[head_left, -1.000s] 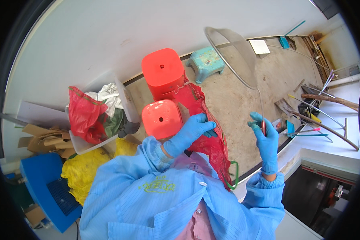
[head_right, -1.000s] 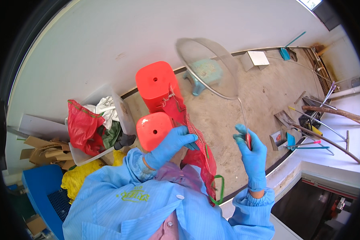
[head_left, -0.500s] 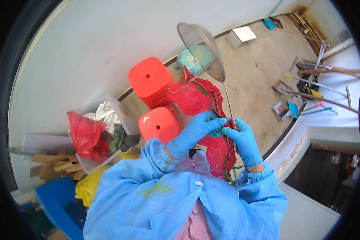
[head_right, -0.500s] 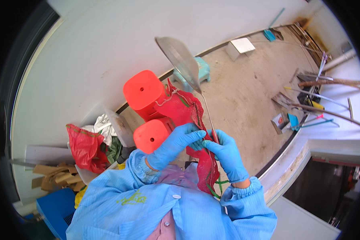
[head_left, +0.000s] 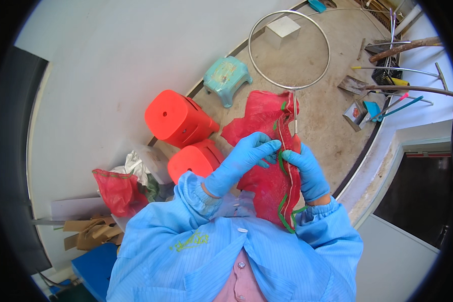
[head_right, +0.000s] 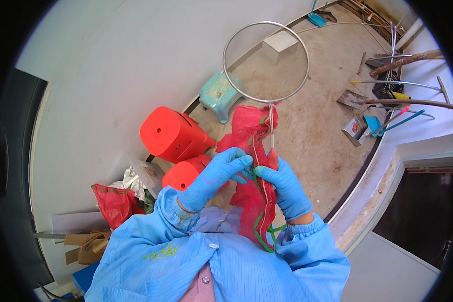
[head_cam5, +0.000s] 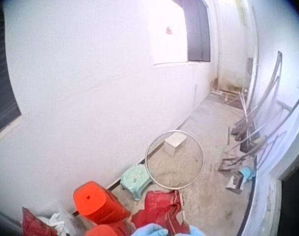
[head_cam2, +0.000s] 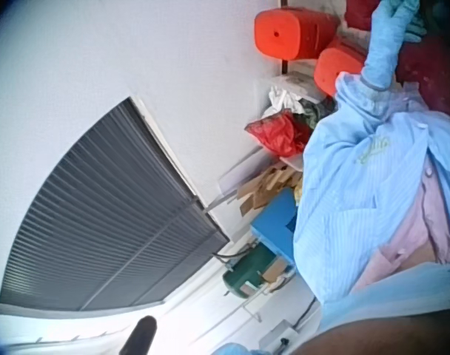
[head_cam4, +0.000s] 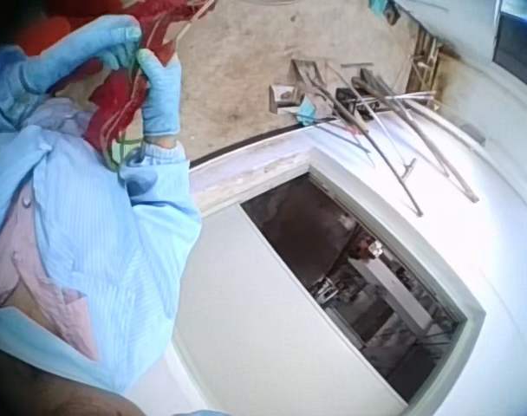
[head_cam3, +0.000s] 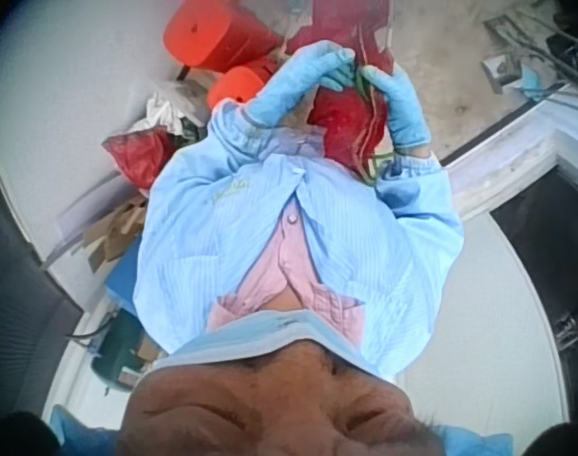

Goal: The person picks up and shakes out several bags and then uses a fine-mesh strainer to scoop debris out of a floor drain, placing the debris into a plastic bag.

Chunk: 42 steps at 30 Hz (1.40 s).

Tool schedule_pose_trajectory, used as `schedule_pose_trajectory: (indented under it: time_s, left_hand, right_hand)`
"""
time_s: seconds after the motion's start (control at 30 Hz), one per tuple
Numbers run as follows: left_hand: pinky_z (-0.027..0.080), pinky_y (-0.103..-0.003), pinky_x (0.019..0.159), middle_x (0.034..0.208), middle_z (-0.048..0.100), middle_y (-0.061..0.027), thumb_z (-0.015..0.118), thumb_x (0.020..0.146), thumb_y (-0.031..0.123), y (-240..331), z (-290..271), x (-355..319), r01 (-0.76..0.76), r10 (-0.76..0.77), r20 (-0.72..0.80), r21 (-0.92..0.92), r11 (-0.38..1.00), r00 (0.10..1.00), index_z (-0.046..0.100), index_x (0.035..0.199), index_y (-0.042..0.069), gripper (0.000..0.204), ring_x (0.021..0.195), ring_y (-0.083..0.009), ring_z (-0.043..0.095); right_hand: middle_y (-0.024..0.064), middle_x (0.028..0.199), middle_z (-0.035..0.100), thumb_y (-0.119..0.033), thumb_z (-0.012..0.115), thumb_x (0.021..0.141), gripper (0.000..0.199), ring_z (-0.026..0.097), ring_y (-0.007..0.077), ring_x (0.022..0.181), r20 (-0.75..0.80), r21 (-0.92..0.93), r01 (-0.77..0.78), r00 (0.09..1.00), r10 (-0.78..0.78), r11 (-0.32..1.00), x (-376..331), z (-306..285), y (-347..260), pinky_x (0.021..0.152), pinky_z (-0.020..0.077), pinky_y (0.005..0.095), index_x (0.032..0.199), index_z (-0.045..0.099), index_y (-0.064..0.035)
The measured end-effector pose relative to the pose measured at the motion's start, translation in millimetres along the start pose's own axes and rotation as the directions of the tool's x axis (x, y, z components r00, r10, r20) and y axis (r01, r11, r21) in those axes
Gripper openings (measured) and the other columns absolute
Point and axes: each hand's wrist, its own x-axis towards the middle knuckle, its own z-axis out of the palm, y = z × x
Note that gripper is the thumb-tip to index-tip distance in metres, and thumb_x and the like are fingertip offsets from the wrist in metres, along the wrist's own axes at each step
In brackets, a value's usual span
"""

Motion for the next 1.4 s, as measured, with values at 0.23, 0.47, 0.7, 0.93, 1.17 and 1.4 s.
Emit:
schedule_pose_trajectory:
  time_s: [0.23, 0.47, 0.7, 0.93, 1.17, 1.4]
  left_hand:
    - [0.051, -0.027, 0.07, 0.085, 0.061, -0.0043, 0.059, 0.09, 0.021, 2.2, 24.5, 28.4, -0.041, 0.039, 0.022, 0.073, 0.997, 0.999, 0.058, 0.094, 0.003, 0.019, 0.077, -0.0121, 0.061]
    - [0.052, -0.029, 0.073, 0.086, 0.065, -0.0079, 0.052, 0.094, 0.023, 10.0, 12.3, 36.4, -0.115, 0.117, 0.111, -0.022, 0.993, 0.987, 0.06, 0.099, 0.002, 0.023, 0.08, -0.0166, 0.065]
    - [0.051, -0.028, 0.072, 0.089, 0.064, -0.0085, 0.062, 0.087, 0.029, 42.0, 14.8, 61.2, 0.031, -0.049, 0.078, 0.213, 0.977, 0.996, 0.06, 0.096, 0.0, 0.031, 0.081, -0.0138, 0.062]
    - [0.051, -0.028, 0.07, 0.091, 0.064, -0.0069, 0.061, 0.086, 0.02, 42.5, -8.5, 105.7, -0.162, 0.122, 0.177, 0.23, 0.96, 0.977, 0.06, 0.103, -0.003, 0.029, 0.08, -0.013, 0.06]
    - [0.053, -0.034, 0.076, 0.098, 0.064, -0.0089, 0.055, 0.089, 0.017, 58.6, -31.7, 152.8, -0.103, 0.131, 0.175, -0.161, 0.982, 0.976, 0.06, 0.107, 0.0, 0.026, 0.088, -0.0172, 0.063]
    - [0.05, -0.027, 0.072, 0.094, 0.064, -0.0046, 0.05, 0.089, 0.017, 112.9, -92.5, 187.0, -0.155, 0.156, -0.26, 0.026, 0.988, 0.953, 0.059, 0.113, 0.001, 0.03, 0.08, -0.011, 0.06]
  right_hand:
    - [0.008, 0.106, 0.063, -0.011, 0.068, 0.08, 0.042, 0.06, 0.0155, 0.093, -0.046, -0.054, 0.043, 0.998, -0.046, 0.998, -8.5, -12.3, -8.0, 0.083, 0.0487, 0.0283, 0.118, 0.054, -0.0011]
    - [0.0078, 0.105, 0.063, -0.018, 0.067, 0.083, 0.04, 0.061, 0.0157, 0.091, -0.194, 0.122, 0.094, 0.979, -0.069, 0.988, -7.6, -21.0, -13.8, 0.082, 0.0497, 0.0301, 0.118, 0.055, -0.002]
    - [0.0046, 0.1, 0.063, -0.015, 0.068, 0.08, 0.04, 0.058, 0.0142, 0.087, -0.273, -0.113, 0.096, 0.954, -0.123, 0.989, 3.0, -3.1, -26.6, 0.076, 0.0474, 0.0269, 0.116, 0.056, -0.0026]
    - [0.0037, 0.098, 0.062, -0.015, 0.069, 0.08, 0.04, 0.057, 0.0103, 0.082, -0.305, -0.139, 0.102, 0.942, -0.141, 0.985, 42.5, 5.3, -31.1, 0.07, 0.046, 0.0233, 0.116, 0.056, -0.0018]
    - [0.009, 0.115, 0.059, -0.019, 0.063, 0.086, 0.042, 0.058, 0.0185, 0.101, -0.47, 0.015, 0.307, 0.842, -0.265, 0.951, 53.4, -40.8, -71.9, 0.089, 0.0462, 0.0321, 0.123, 0.052, -0.0014]
    - [0.0095, 0.118, 0.058, -0.018, 0.061, 0.087, 0.044, 0.058, 0.0209, 0.104, -0.641, -0.002, 0.488, 0.669, -0.376, 0.873, 48.9, -156.4, -144.8, 0.091, 0.0453, 0.0332, 0.125, 0.05, -0.0002]
